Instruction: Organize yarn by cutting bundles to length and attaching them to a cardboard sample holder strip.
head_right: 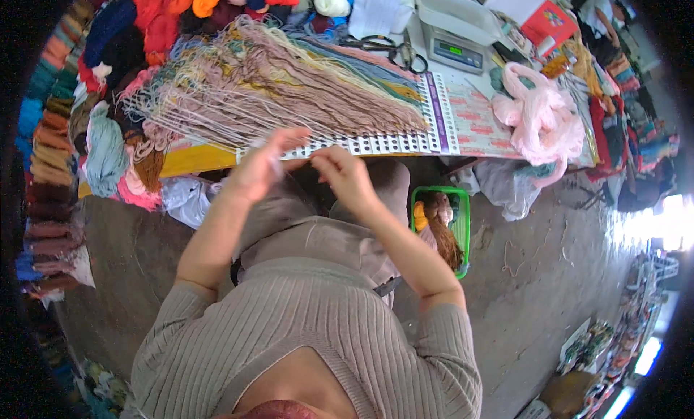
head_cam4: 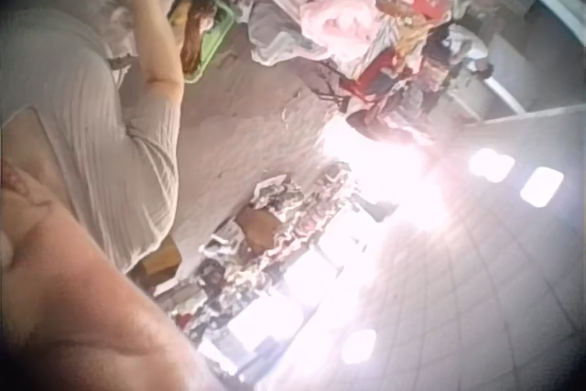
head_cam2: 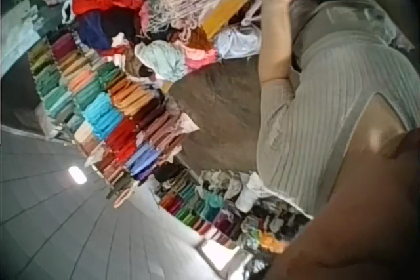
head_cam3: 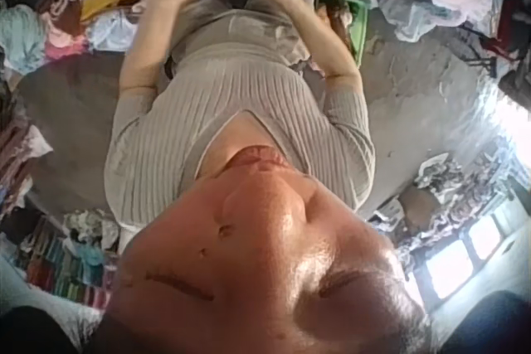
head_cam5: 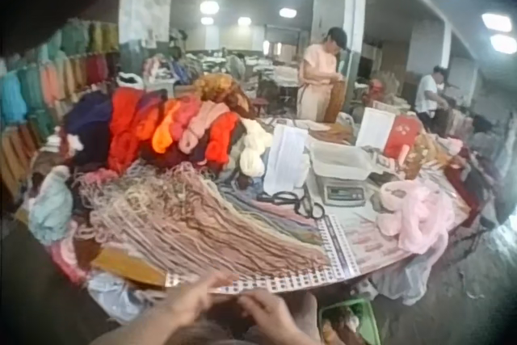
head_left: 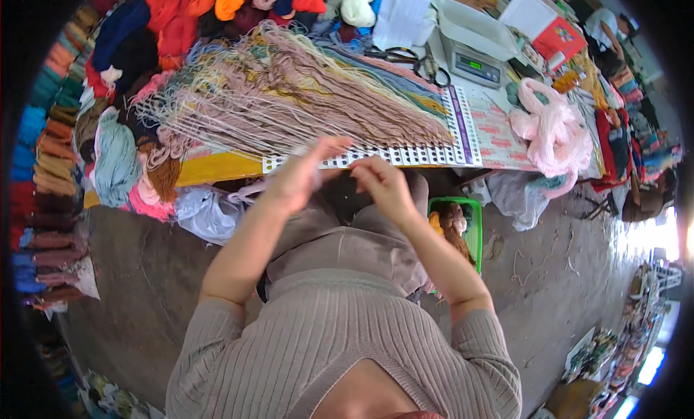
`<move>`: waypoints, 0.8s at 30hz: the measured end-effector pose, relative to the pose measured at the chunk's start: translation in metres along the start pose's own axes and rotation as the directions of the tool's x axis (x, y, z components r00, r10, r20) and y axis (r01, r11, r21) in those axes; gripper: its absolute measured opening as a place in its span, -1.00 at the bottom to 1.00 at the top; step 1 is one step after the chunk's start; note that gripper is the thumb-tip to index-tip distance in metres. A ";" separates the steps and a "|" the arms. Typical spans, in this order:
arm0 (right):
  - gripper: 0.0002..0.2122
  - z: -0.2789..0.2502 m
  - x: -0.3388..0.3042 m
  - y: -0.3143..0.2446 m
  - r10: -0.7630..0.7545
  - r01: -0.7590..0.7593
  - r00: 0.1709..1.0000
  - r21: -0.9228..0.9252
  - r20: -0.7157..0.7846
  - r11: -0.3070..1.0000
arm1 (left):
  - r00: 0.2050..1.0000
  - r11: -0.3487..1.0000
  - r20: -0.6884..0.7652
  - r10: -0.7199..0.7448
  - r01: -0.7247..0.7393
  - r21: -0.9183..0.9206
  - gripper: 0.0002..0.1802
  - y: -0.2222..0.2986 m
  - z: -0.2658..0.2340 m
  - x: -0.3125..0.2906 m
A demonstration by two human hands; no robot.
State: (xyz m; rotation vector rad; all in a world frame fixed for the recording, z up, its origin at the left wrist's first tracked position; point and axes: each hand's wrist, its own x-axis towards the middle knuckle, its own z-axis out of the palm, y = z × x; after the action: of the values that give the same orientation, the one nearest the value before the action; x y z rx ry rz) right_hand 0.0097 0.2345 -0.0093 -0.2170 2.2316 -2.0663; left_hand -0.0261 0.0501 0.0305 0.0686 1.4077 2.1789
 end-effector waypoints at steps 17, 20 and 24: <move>-0.88 -0.089 -0.040 -0.075 -0.001 0.317 0.934 0.827 -0.358 0.464 | 0.994 0.982 0.106 -0.041 0.021 0.186 -0.39 0.113 -0.017 -0.019; -0.82 -0.192 -0.080 -0.054 -0.163 0.477 0.877 0.855 -0.451 0.204 | 0.976 0.961 0.090 0.198 -0.212 0.178 -0.58 0.211 -0.058 -0.033; -0.78 -0.307 -0.163 -0.003 -0.032 0.673 0.733 0.717 -0.680 0.183 | 0.953 0.949 -0.124 0.277 -0.250 0.194 -0.54 0.365 -0.098 -0.061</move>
State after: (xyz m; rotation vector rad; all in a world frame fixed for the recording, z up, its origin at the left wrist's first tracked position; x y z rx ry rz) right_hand 0.1202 0.5636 0.0129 -0.0748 0.4729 -3.6969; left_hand -0.1550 -0.1720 0.3138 0.1703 1.7636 2.3068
